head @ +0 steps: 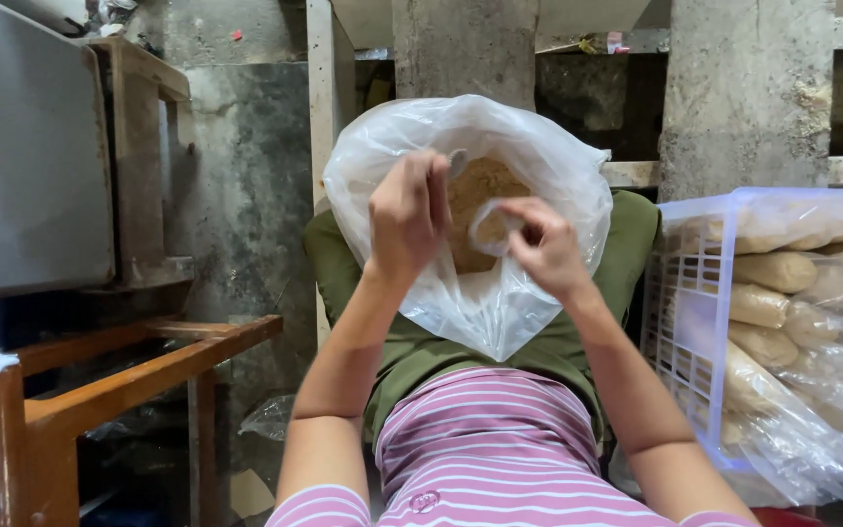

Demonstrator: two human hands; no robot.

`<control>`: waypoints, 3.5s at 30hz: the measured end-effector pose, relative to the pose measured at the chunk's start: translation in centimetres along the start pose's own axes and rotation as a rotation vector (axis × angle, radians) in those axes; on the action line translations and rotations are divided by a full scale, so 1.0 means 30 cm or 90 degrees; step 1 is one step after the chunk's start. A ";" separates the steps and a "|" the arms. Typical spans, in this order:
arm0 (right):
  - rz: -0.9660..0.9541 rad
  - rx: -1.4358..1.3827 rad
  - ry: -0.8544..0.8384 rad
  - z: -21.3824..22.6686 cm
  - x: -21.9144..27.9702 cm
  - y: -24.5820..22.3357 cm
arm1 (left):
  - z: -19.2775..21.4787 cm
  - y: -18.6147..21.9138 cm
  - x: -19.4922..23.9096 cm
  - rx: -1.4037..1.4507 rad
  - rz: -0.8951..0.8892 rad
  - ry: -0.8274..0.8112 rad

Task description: Packaging a thick food paste from a large bulk bag into smaller individual plastic bags using a spoon.

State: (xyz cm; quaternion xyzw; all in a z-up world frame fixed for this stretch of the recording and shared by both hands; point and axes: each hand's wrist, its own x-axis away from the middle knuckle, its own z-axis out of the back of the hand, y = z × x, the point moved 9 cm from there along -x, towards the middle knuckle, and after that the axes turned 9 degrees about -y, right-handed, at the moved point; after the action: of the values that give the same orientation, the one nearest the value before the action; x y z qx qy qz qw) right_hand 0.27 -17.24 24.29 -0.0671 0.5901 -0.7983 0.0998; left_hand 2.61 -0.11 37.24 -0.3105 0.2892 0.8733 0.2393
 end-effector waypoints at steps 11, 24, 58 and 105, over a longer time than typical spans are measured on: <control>-0.058 -0.082 -0.036 -0.071 0.206 -0.045 | -0.745 -0.613 0.713 0.415 0.788 0.094; -0.079 -0.069 -0.044 -0.088 0.257 -0.012 | -1.017 -0.555 0.908 0.255 1.041 0.043; -0.029 0.031 0.003 0.000 0.013 0.024 | -0.083 -0.413 0.245 0.617 0.615 0.119; -0.009 -0.114 0.091 0.044 0.098 -0.005 | -0.368 -0.262 0.178 0.158 0.247 -0.211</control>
State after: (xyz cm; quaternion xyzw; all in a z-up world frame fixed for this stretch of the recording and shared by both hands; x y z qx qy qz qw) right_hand -2.28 -19.13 24.80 -0.0223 0.6642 -0.7459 0.0455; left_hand 8.04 -0.41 23.74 -0.0703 0.4047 0.8997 0.1476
